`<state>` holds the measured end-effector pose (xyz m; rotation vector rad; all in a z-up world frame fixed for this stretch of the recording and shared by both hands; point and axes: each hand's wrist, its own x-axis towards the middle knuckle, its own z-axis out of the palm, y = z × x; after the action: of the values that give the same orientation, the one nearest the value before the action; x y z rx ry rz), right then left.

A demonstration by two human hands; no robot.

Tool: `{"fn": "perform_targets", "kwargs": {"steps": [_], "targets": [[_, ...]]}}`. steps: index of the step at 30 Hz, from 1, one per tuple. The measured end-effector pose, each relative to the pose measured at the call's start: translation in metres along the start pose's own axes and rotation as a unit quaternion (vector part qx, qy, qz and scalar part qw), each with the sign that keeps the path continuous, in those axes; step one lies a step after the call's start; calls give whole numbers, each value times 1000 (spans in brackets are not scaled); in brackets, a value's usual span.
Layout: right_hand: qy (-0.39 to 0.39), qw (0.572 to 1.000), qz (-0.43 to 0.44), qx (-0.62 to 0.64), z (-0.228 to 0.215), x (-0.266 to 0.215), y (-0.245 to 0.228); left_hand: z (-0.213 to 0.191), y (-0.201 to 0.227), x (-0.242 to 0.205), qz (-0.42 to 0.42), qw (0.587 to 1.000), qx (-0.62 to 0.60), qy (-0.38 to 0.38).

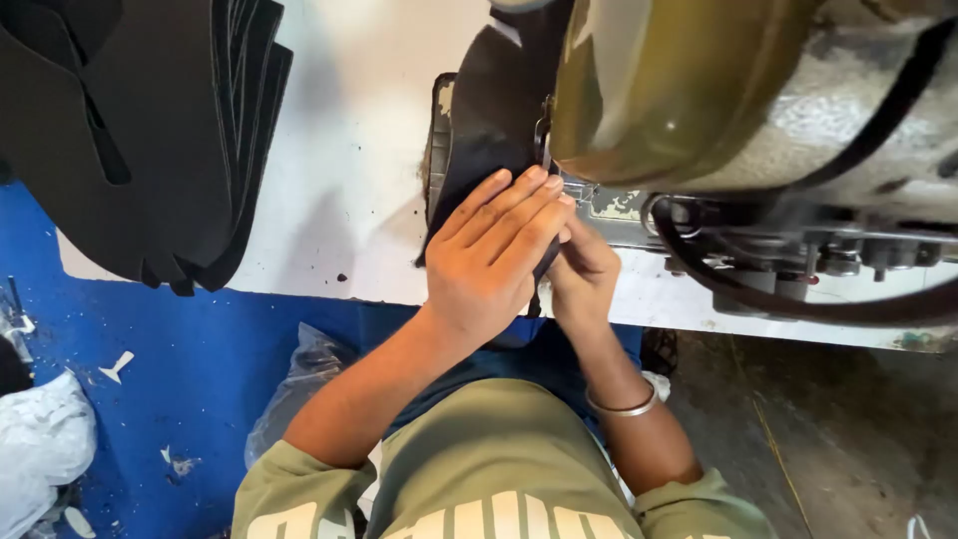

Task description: The person uses a sewing machine to stitch a black strap onto the edge of a black slipper sole. They repeatedly pick up a slipper from a stack, guide it under the needle to sew the strap, and then place the finished item aside.

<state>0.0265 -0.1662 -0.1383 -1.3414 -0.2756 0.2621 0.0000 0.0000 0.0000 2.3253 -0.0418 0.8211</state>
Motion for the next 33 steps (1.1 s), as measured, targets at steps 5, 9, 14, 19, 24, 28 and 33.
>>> {"fn": "perform_targets", "kwargs": {"steps": [5,9,14,19,24,28,33], "targets": [[-33,995,53,78,6,-8,0,-6,-10,0,2,1000,-17,-5],[-46,993,37,102,12,-8,0,-6,-17,-1,10,999,-32,-13],[-22,994,18,105,25,-1,-9,-8,-21,0,13,999,-48,-20],[-2,996,19,92,33,11,-27,-5,-22,2,14,998,-59,-19],[28,988,7,151,43,27,-41,-2,-22,1,12,998,-56,-12],[61,984,30,167,29,21,-16,0,-21,1,14,998,-54,-14],[110,982,102,111,21,15,3,6,-23,-6,27,999,-35,-3]]}}
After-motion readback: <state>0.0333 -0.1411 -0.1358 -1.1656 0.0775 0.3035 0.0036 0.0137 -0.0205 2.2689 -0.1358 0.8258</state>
